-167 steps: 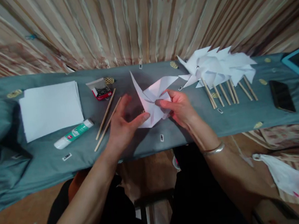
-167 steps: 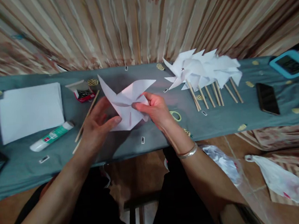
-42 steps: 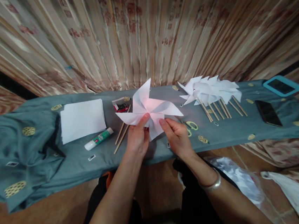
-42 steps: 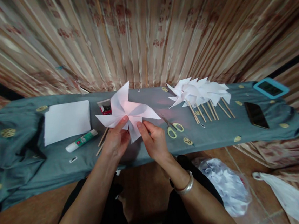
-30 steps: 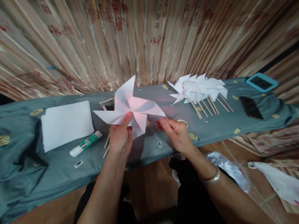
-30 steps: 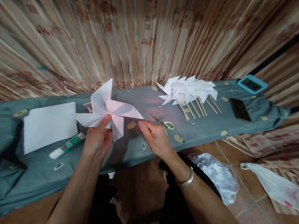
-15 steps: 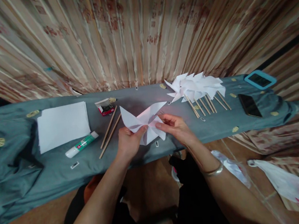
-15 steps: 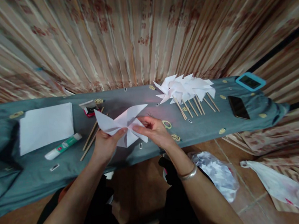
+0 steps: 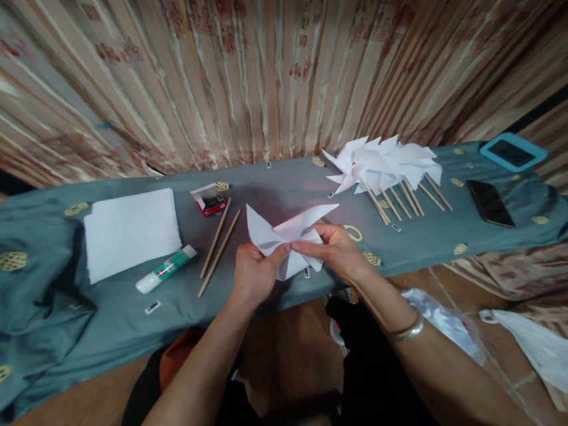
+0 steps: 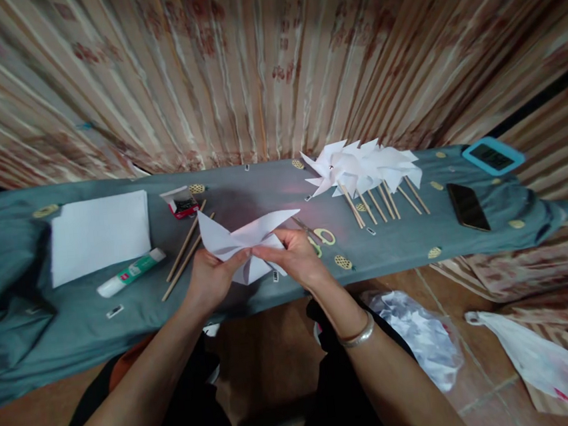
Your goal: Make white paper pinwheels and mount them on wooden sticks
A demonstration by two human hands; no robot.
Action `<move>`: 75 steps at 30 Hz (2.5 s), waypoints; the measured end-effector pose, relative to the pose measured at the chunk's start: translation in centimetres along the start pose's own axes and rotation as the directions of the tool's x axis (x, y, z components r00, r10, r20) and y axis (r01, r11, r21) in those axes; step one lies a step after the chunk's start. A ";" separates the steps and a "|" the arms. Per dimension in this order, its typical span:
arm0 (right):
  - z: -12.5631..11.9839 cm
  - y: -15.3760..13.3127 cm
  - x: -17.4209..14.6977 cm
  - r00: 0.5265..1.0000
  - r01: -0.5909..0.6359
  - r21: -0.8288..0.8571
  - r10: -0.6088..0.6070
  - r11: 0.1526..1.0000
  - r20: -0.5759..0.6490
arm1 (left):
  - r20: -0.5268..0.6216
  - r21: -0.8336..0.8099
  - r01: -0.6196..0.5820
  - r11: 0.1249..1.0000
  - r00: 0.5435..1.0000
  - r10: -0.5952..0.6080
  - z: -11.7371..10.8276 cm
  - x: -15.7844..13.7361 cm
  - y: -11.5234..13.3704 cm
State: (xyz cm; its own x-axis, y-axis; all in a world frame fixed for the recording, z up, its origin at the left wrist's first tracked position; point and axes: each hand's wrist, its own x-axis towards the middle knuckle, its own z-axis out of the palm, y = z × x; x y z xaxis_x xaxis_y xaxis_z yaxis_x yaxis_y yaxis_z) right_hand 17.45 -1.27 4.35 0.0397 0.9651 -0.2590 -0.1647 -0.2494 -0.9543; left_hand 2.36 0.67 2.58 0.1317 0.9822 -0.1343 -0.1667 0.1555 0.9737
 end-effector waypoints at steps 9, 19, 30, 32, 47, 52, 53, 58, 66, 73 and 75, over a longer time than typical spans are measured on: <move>-0.4 -0.4 1.0 0.989 0.148 -0.020 -0.148 0.989 -0.003 | -0.183 -0.080 -0.052 0.995 0.983 0.036 -1.9 0.9 1.3; -4.3 1.3 4.9 0.865 0.333 -0.550 -0.481 0.766 -0.146 | -0.520 -0.337 -0.422 0.842 0.829 0.207 -7.9 2.7 6.1; 6.8 2.4 7.1 0.882 0.423 -0.790 -0.403 0.444 0.245 | -0.616 -0.379 -0.462 0.802 0.772 0.154 -11.6 2.0 7.0; 9.1 1.7 8.6 0.874 0.444 -0.818 -0.377 0.365 0.307 | -0.622 -0.389 -0.468 0.794 0.769 0.148 -11.8 1.8 7.0; 15.8 -2.2 13.9 0.910 0.396 -0.902 -0.056 -0.171 0.410 | -0.656 -0.383 -0.490 0.783 0.741 0.142 -13.7 1.1 7.7; 16.6 -2.9 14.1 0.897 0.427 -0.874 -0.012 -0.231 0.441 | -0.640 -0.379 -0.487 0.787 0.752 0.158 -13.7 1.0 7.6; 16.7 -3.0 14.2 0.896 0.429 -0.870 -0.007 -0.242 0.444 | -0.634 -0.384 -0.487 0.784 0.757 0.159 -13.7 1.0 7.6; 16.8 -3.4 14.6 0.891 0.438 -0.856 0.007 -0.273 0.454 | -0.641 -0.406 -0.463 0.788 0.759 0.116 -13.5 0.9 7.8; 17.1 -3.5 14.7 0.875 0.469 -0.853 -0.012 -0.229 0.485 | -0.633 -0.380 -0.436 0.816 0.766 0.114 -13.2 0.5 8.1; 16.5 -2.6 14.9 0.879 0.459 -0.882 -0.088 -0.104 0.468 | -0.633 -0.381 -0.469 0.797 0.761 0.145 -13.2 0.6 8.0; 16.1 -2.5 14.9 0.882 0.451 -0.891 -0.127 -0.046 0.453 | -0.629 -0.382 -0.467 0.798 0.764 0.146 -13.2 0.6 7.9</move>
State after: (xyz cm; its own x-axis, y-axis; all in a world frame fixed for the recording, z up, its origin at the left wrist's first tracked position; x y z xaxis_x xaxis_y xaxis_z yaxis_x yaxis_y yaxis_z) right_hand 2.63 15.06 5.27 -0.3905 0.9197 -0.0398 0.9039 0.3748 -0.2062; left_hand -11.83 3.85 7.77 -0.5384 0.8392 -0.0765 -0.5674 -0.2938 0.7692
